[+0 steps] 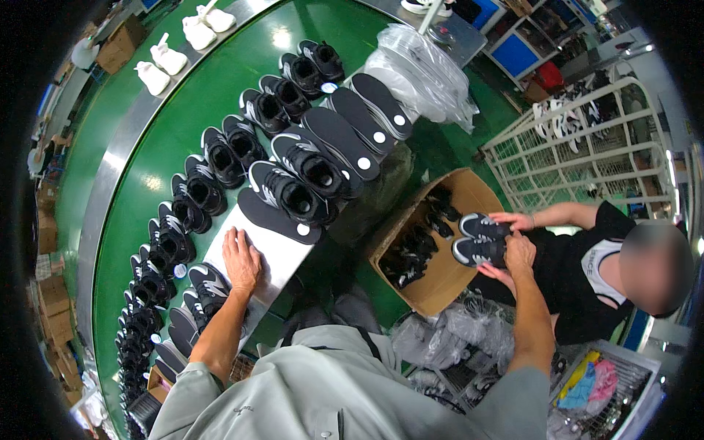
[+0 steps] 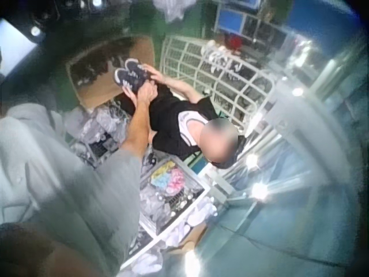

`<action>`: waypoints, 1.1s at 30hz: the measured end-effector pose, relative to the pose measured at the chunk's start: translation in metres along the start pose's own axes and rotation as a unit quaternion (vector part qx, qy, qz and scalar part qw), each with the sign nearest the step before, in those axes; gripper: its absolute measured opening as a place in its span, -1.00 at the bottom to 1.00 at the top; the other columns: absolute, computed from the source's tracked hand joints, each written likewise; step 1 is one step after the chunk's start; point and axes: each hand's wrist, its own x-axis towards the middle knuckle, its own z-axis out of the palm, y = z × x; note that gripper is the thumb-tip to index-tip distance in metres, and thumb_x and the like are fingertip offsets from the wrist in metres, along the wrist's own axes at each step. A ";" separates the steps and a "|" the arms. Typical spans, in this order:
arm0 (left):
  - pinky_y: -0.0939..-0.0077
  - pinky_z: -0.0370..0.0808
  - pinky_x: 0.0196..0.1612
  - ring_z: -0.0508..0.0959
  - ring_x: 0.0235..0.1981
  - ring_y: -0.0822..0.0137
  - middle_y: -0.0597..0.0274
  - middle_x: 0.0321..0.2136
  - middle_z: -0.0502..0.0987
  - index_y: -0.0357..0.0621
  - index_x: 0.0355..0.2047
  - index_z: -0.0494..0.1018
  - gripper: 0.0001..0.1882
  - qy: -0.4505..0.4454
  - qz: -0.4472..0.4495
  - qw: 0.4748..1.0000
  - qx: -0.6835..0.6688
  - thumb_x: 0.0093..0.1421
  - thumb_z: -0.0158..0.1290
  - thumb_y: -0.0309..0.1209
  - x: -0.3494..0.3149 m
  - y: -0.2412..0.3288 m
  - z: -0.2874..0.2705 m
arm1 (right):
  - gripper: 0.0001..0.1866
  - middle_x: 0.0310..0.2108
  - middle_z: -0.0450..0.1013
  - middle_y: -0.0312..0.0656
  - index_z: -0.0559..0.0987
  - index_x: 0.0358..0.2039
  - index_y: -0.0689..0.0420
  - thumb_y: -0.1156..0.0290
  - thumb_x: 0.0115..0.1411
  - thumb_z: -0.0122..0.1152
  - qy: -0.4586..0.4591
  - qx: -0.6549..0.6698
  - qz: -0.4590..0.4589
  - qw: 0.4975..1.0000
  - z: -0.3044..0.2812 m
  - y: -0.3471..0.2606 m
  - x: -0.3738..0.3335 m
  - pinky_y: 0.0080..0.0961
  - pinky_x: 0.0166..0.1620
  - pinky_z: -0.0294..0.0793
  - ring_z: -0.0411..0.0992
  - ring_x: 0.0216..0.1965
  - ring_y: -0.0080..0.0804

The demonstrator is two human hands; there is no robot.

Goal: The person picks up shoes from a box one at a time, inserts an insole into each shoe by hand, and places the finished shoes back onto a conveyor belt.

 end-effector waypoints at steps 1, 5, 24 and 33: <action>-0.05 0.14 0.37 0.24 0.30 -0.19 -0.19 0.23 0.28 -0.27 0.18 0.31 -0.46 -0.004 0.017 1.000 -0.010 0.16 0.03 -0.43 0.007 -0.001 -0.001 | -0.85 -0.26 0.57 -0.07 0.69 -0.38 0.10 0.47 -0.04 0.37 -0.024 0.013 -0.021 0.999 0.002 0.007 0.003 -0.17 -0.13 0.57 0.56 -0.20 -0.06; -0.05 0.16 0.35 0.26 0.27 -0.19 -0.19 0.19 0.32 -0.32 0.16 0.32 -0.47 0.064 -0.015 0.998 -0.024 0.15 0.03 -0.47 0.025 -0.004 -0.001 | -0.84 -0.32 0.56 -0.03 0.71 -0.42 0.15 0.41 -0.07 0.42 -0.036 0.060 -0.133 0.989 -0.054 -0.012 0.016 -0.16 -0.21 0.55 0.59 -0.26 -0.09; -0.04 -0.01 0.44 0.12 0.39 -0.14 -0.17 0.30 0.21 -0.36 0.20 0.28 -0.40 -0.003 -0.199 0.980 0.008 0.17 0.00 -0.34 0.039 0.039 0.012 | -0.63 -0.17 0.59 0.16 0.71 -0.23 0.17 0.21 0.05 0.20 0.137 0.357 -0.026 0.924 -0.359 -0.324 0.383 -0.13 0.01 0.52 0.56 -0.04 0.09; -0.12 0.00 0.43 0.12 0.37 -0.21 -0.21 0.31 0.17 -0.32 0.24 0.23 -0.33 -0.022 -0.198 0.980 -0.003 0.10 0.02 -0.36 0.039 0.039 0.012 | -0.59 0.01 0.58 -0.04 0.69 -0.09 0.09 0.12 0.13 0.23 0.099 0.175 0.100 0.974 -0.304 -0.382 0.504 -0.19 0.06 0.55 0.56 0.06 -0.07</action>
